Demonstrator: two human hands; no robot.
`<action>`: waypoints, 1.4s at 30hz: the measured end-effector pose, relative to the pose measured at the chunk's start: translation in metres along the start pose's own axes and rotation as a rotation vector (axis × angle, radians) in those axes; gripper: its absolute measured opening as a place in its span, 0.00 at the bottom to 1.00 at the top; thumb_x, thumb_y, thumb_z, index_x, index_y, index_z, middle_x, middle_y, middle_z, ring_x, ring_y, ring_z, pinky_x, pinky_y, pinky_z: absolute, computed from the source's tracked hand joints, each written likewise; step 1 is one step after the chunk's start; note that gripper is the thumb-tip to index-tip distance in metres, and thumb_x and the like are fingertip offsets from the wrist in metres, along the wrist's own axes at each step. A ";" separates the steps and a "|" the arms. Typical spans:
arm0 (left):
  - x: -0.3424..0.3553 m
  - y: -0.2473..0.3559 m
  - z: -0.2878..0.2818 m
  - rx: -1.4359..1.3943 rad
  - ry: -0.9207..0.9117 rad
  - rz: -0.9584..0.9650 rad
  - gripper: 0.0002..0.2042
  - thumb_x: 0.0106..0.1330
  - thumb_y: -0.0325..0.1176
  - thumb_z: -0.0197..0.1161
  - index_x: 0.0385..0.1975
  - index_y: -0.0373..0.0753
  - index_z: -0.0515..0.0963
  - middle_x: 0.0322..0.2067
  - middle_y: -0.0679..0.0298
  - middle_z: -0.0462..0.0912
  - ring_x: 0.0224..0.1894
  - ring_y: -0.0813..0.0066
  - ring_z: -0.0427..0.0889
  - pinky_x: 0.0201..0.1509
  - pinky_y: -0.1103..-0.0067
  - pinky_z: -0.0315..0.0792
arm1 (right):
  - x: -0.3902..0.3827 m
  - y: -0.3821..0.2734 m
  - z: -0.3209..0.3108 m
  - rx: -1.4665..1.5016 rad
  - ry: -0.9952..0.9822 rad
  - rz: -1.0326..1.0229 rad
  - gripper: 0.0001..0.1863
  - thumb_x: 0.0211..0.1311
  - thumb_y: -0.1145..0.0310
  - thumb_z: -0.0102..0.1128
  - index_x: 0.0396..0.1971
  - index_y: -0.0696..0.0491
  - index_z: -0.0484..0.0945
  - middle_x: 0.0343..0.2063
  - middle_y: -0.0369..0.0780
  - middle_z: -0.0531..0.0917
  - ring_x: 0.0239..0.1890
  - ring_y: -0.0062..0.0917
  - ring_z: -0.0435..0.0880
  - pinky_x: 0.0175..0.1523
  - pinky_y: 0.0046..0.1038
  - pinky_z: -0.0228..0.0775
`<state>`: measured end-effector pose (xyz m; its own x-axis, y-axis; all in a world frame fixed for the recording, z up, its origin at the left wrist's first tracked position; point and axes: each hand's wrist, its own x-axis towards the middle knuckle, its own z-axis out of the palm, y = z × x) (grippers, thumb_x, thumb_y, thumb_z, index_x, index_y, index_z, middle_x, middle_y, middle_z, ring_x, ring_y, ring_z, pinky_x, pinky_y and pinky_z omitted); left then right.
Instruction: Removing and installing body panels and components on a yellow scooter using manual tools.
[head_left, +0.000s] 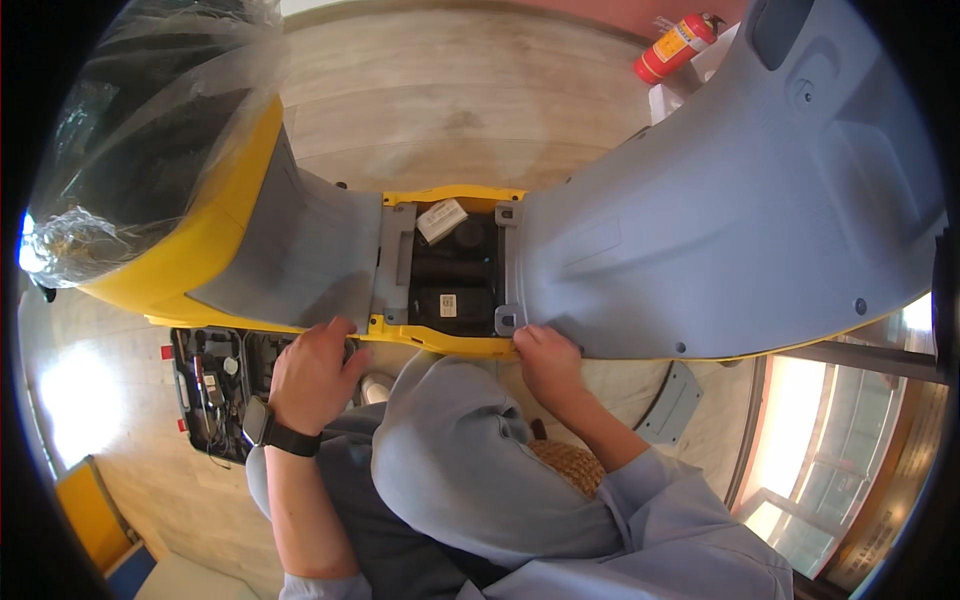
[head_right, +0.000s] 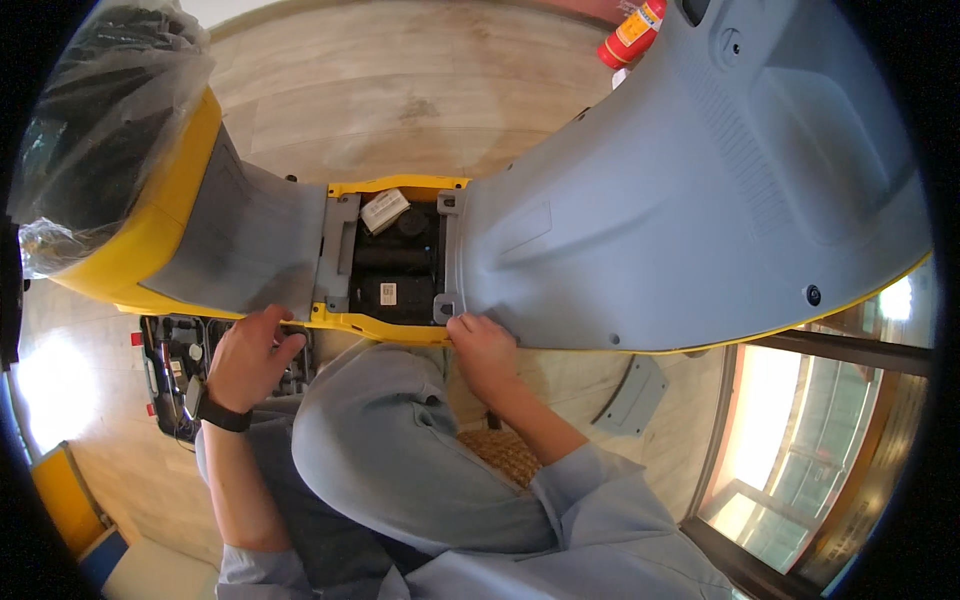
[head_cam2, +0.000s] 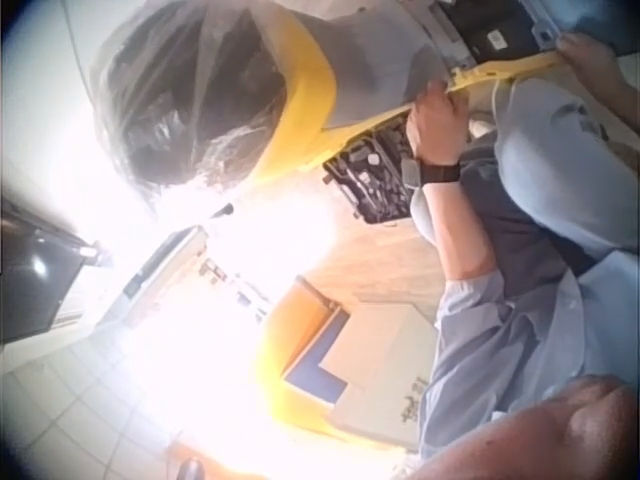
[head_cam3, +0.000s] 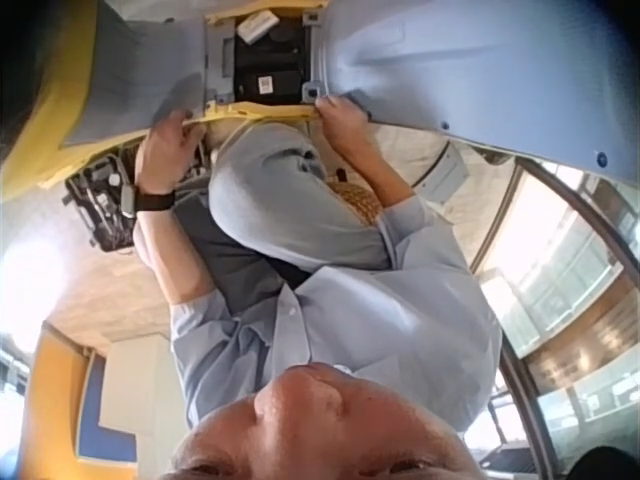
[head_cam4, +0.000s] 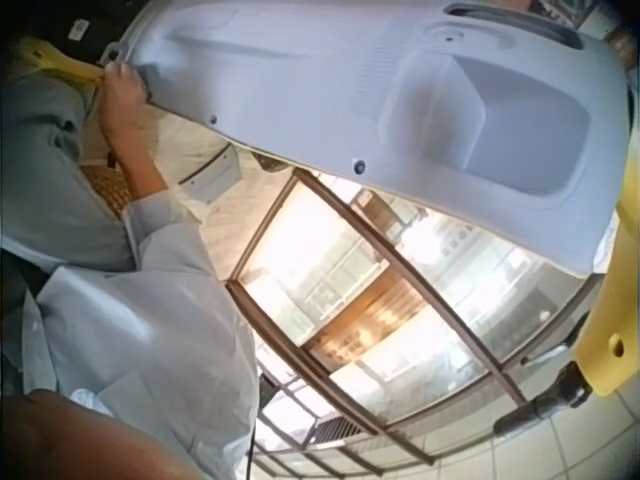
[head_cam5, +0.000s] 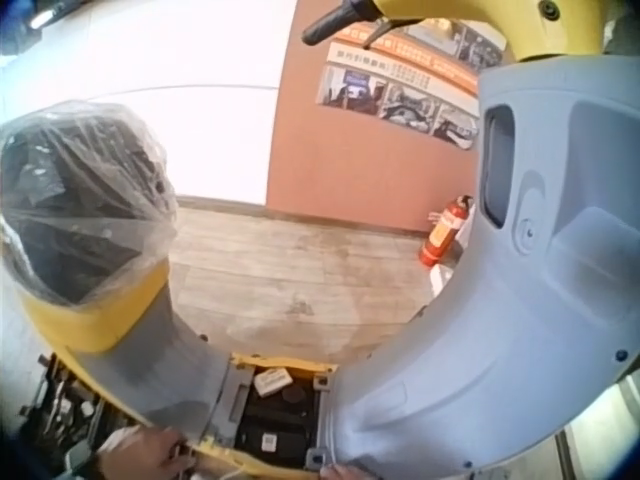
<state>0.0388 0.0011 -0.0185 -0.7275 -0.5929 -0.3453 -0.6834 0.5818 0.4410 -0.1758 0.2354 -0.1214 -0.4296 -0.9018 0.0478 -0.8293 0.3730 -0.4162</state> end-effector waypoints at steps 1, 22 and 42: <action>0.001 0.000 0.001 -0.002 0.001 0.004 0.15 0.60 0.36 0.66 0.43 0.35 0.76 0.31 0.51 0.82 0.36 0.52 0.83 0.39 0.64 0.75 | -0.001 0.002 0.000 0.003 -0.004 0.000 0.04 0.50 0.76 0.57 0.26 0.53 0.73 0.25 0.40 0.77 0.32 0.39 0.78 0.37 0.39 0.71; 0.000 0.003 0.004 -0.006 -0.009 0.000 0.14 0.61 0.35 0.65 0.43 0.36 0.76 0.32 0.51 0.82 0.37 0.53 0.83 0.40 0.65 0.76 | 0.007 0.004 -0.002 -0.033 -0.118 0.050 0.07 0.55 0.69 0.61 0.26 0.53 0.72 0.26 0.41 0.77 0.34 0.39 0.79 0.37 0.42 0.72; 0.003 0.047 0.197 0.419 0.126 0.641 0.25 0.69 0.43 0.49 0.67 0.66 0.63 0.69 0.56 0.61 0.72 0.56 0.58 0.69 0.42 0.53 | 0.031 0.032 -0.018 0.035 -0.419 -0.176 0.16 0.55 0.59 0.68 0.26 0.55 0.72 0.27 0.45 0.80 0.29 0.46 0.81 0.33 0.44 0.72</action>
<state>-0.0076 0.1362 -0.1617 -0.9932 -0.1142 -0.0202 -0.1160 0.9796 0.1641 -0.2224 0.2233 -0.1172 -0.0954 -0.9641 -0.2480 -0.8609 0.2050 -0.4656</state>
